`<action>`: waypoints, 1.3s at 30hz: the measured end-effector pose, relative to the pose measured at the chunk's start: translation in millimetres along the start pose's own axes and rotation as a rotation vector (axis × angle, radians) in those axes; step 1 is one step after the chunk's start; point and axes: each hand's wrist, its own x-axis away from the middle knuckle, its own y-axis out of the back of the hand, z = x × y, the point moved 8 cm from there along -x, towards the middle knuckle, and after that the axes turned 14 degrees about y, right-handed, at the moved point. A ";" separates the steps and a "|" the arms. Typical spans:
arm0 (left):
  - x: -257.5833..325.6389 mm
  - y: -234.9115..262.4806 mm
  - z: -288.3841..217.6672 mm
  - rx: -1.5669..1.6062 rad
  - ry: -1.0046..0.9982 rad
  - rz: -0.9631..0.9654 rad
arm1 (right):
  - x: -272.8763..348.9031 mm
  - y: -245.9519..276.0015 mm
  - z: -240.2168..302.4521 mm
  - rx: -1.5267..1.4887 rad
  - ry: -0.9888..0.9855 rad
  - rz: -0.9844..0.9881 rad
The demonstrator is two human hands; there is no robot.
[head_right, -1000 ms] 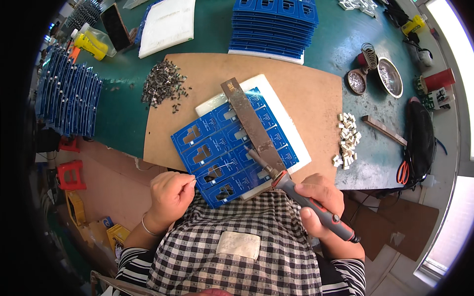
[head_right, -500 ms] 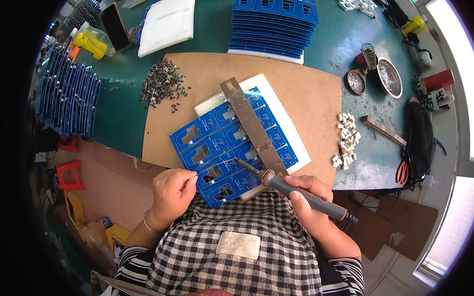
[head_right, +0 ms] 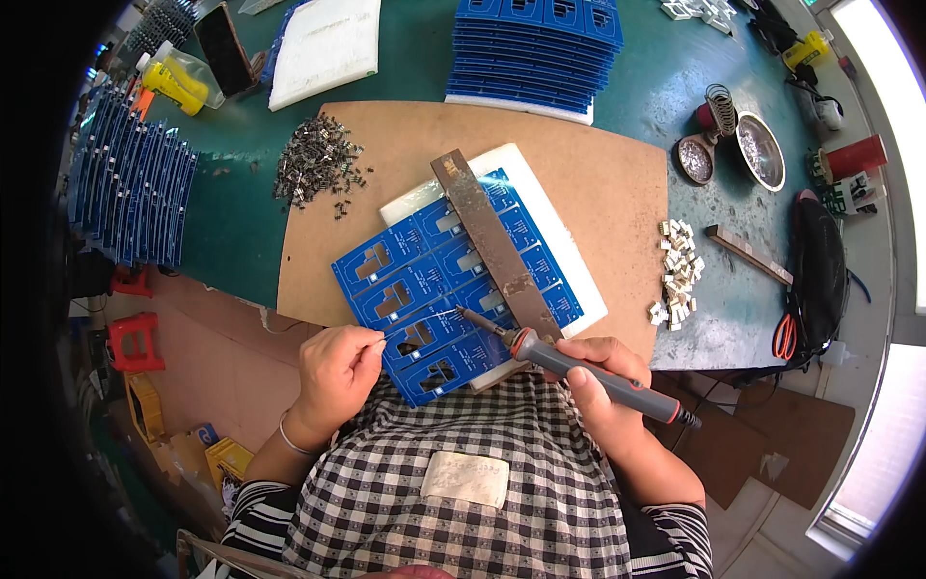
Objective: The person solders electronic components onto a circuit board panel using a soldering iron and solder wire, places the finished panel onto a stack, and positions a new circuit board panel under a metal guide before soldering components onto it.
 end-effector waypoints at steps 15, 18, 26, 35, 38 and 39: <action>1.1 -8.5 -2.3 0.003 -0.043 0.067 | 2.5 1.7 -1.5 -0.007 0.009 -0.005; 1.8 -8.5 -3.7 -0.021 -0.066 0.070 | 4.0 1.5 -2.1 0.000 0.015 -0.006; -0.6 -2.8 -6.7 -0.053 -0.053 0.018 | 7.2 2.9 -2.7 0.036 0.021 -0.008; -3.5 -9.9 -11.0 -0.081 -0.082 0.027 | 7.5 3.0 -1.2 0.077 0.035 0.020; -3.8 -10.3 -13.9 -0.127 -0.103 0.043 | 8.1 3.7 -1.3 0.121 0.011 0.022; -4.2 -10.3 -14.6 -0.138 -0.106 0.051 | 8.8 3.6 -2.1 0.133 -0.005 0.015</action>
